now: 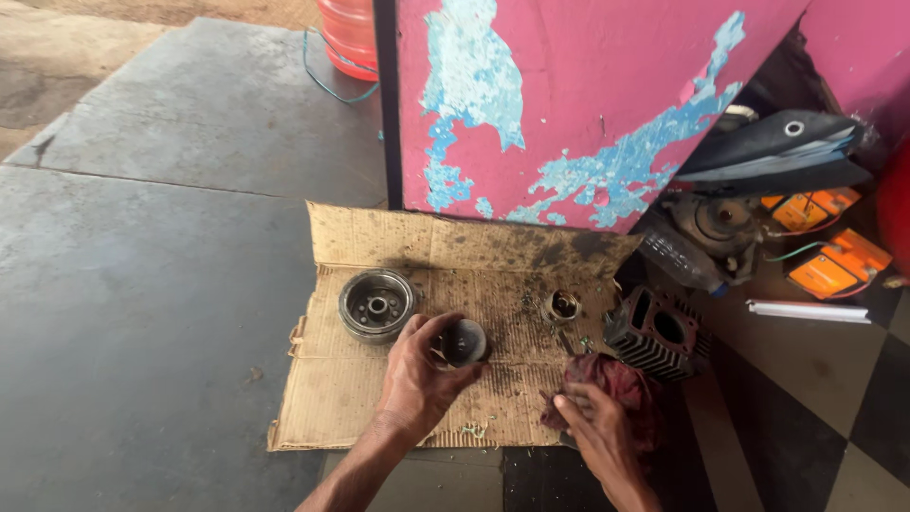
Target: The person cleans a piston by hand using a metal tool and a cloth.
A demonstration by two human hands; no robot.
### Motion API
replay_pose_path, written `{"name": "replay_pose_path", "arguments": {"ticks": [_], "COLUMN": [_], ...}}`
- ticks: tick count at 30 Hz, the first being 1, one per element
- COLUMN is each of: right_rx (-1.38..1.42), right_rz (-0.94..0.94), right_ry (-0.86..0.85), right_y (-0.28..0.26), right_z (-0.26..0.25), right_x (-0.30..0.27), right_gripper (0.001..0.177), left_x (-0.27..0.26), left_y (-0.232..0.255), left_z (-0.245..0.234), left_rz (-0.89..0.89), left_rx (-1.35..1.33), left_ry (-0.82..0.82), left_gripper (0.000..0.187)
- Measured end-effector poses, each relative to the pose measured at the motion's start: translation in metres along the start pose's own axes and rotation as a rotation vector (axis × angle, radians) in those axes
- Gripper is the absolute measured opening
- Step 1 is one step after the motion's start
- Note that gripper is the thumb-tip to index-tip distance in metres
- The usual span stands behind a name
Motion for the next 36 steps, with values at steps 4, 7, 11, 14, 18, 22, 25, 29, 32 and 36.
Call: {"name": "replay_pose_path", "arguments": {"ticks": [4,7,11,14,18,22,25,29,32,36], "right_rx": [-0.027,0.038,-0.041,-0.271,-0.357,-0.616,-0.897,-1.062,-1.091,-0.84], "right_rz": [-0.252,-0.194,-0.193,-0.176,-0.421,-0.755,-0.513,-0.311,-0.317,-0.333], "right_ry": [-0.066,0.032,0.142,0.26,0.461,0.569,0.514,0.384,0.361,0.378], "right_y": [-0.001,0.004,-0.001,-0.019,-0.058,-0.094,-0.089,-0.066,-0.048,-0.05], "right_z": [0.01,-0.002,-0.017,-0.02,-0.027,-0.018,-0.004,-0.002,0.0,-0.006], "right_x": [0.027,0.044,0.046,0.028,-0.001,0.0,0.034,0.088,0.108,0.085], "right_gripper": [0.046,0.039,0.032,0.027,0.025,0.036,0.038,0.02,0.02,0.028], "left_x": [0.007,0.007,0.004,0.001,-0.003,-0.003,-0.002,0.0,0.003,0.003], "left_y": [-0.043,-0.081,-0.11,-0.12,-0.127,-0.119,-0.121,-0.136,-0.138,-0.132], "left_z": [0.028,0.044,0.055,0.058,0.071,0.078,0.074,0.078,0.084,0.078], "left_rz": [-0.051,-0.062,-0.079,-0.132,-0.163,-0.039,-0.137,-0.383,-0.406,-0.3], "left_rx": [-0.052,-0.069,0.034,0.114,0.161,0.138,-0.096,-0.592,-0.691,-0.435], "left_ry": [0.061,0.089,0.061,-0.018,-0.078,-0.102,-0.115,-0.075,-0.04,-0.125], "left_gripper": [0.071,0.074,0.071,0.067,0.072,0.068,0.074,0.081,0.081,0.078]}}
Point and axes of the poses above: each hand's wrist, its own x-axis towards the middle knuckle, its own z-axis out of the palm, y = z × x, the point moved 4 cm from there along x, towards the middle knuckle, and after that the axes turned 15 degrees about z, right-handed, at the moved point
